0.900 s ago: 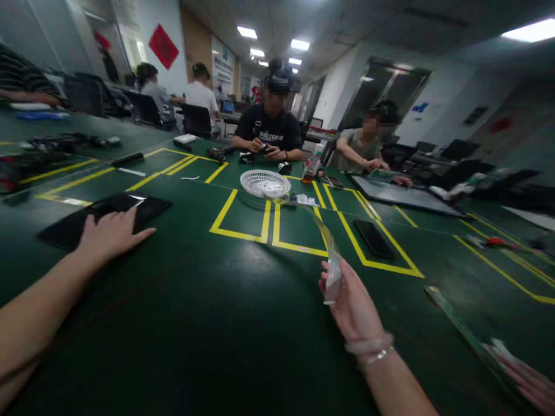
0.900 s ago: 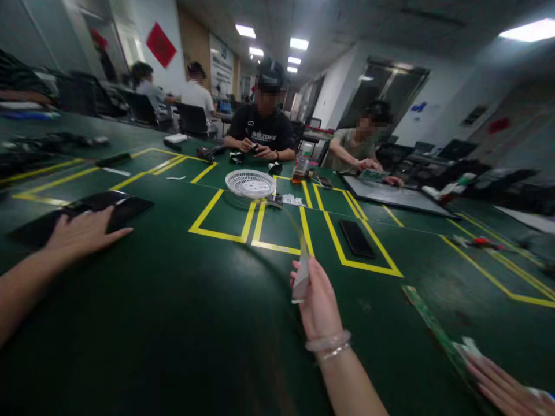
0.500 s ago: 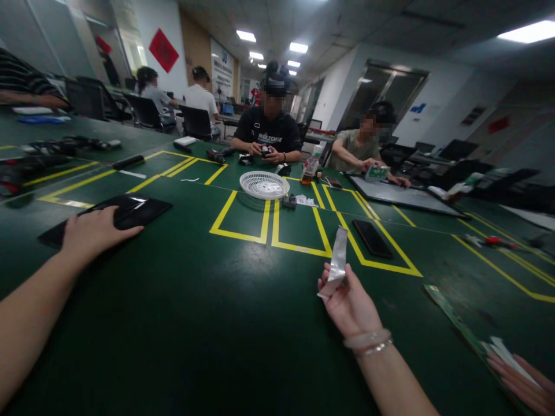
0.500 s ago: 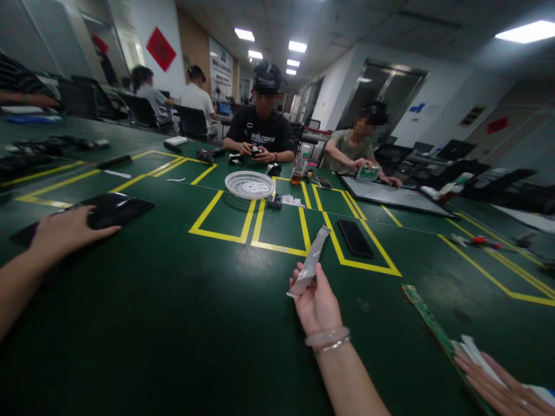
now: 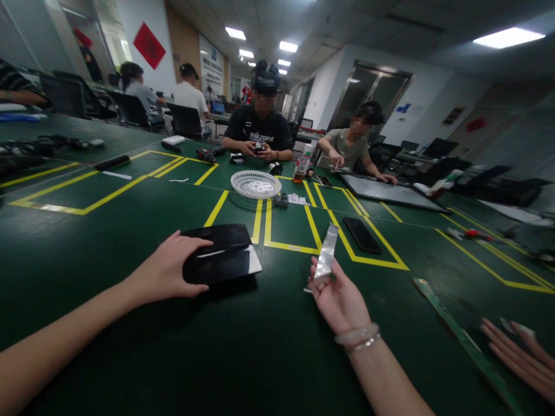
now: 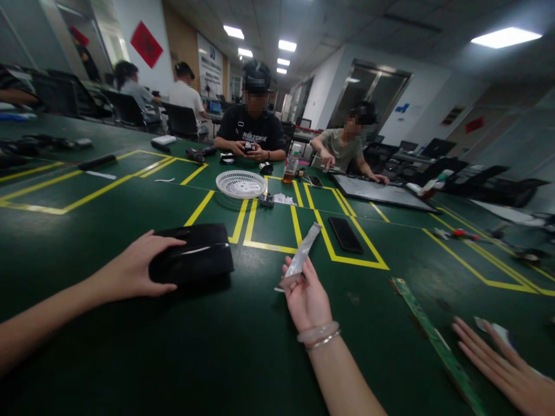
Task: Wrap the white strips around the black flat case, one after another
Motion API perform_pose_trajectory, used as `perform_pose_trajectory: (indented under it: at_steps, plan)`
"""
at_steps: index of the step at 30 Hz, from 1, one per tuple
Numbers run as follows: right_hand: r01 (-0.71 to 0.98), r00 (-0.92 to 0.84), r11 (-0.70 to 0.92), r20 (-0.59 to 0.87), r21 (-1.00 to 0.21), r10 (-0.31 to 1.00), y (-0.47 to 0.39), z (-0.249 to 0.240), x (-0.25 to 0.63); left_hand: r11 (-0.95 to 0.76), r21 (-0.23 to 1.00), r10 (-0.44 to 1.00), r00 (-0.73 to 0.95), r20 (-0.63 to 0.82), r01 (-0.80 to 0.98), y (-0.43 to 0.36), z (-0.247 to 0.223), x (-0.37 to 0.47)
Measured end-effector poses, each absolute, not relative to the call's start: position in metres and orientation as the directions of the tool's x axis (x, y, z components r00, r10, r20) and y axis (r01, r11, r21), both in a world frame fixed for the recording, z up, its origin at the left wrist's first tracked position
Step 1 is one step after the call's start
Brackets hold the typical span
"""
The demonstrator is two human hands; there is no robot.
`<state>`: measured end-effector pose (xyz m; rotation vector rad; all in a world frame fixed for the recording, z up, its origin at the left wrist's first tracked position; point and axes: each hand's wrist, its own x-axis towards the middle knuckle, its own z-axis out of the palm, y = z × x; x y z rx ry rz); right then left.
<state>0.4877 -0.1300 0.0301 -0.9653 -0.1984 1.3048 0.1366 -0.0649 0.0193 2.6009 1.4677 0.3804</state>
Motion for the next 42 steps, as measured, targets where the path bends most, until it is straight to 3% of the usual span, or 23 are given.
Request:
perform_pose_trajectory:
  at_steps: [4,10,13,16,18,20,23,26,30,37,42]
  plan:
    - [-0.676,0.334,-0.041,-0.356,-0.736,0.873,-0.13,0.031,0.486,-0.638,0.325,0.762,0.632,0.14,0.698,-0.09,0.018,0.165]
    - [-0.533,0.347,-0.002,-0.221,-0.846,0.912,-0.134,0.027,0.482,-0.686,0.322,0.714,0.688,0.13,0.652,-0.093,0.011,0.166]
    - [-0.335,0.34,0.074,-0.047,-0.939,0.939,-0.139,0.021,0.479,-0.728,0.294,0.672,0.729,0.131,0.619,-0.088,0.006,0.161]
    - [0.052,0.253,0.218,0.224,-0.975,0.941,-0.144,0.016,0.477,-0.778,0.228,0.625,0.76,0.179,0.586,-0.088,0.004,0.158]
    - [0.371,0.083,0.351,0.407,-0.86,0.91,-0.148,0.014,0.475,-0.839,0.137,0.542,0.796,0.268,0.526,-0.091,0.004,0.158]
    - [0.625,-0.138,0.455,0.484,-0.634,0.864,-0.151,0.013,0.471,-0.907,-0.001,0.385,0.832,0.398,0.42,-0.098,0.007,0.16]
    - [0.824,-0.357,0.487,0.401,-0.289,0.844,-0.156,0.012,0.462,-0.934,-0.196,0.153,0.831,0.534,0.298,-0.11,0.013,0.164]
    - [0.865,-0.447,0.49,0.28,-0.105,0.849,-0.158,0.009,0.453,-0.917,-0.284,0.095,0.844,0.528,0.281,-0.117,0.018,0.166]
    - [0.864,-0.491,0.502,0.182,-0.017,0.852,-0.16,0.005,0.449,-0.92,-0.262,0.144,0.874,0.464,0.291,-0.114,0.018,0.169]
    - [0.862,-0.504,0.506,0.186,0.038,0.844,-0.165,0.005,0.449,-0.814,-0.071,0.535,0.793,0.291,0.576,-0.101,0.002,0.172]
    - [0.849,-0.524,0.525,0.202,0.053,0.827,-0.168,0.004,0.449,-0.764,0.052,0.642,0.751,0.151,0.643,-0.094,-0.005,0.167]
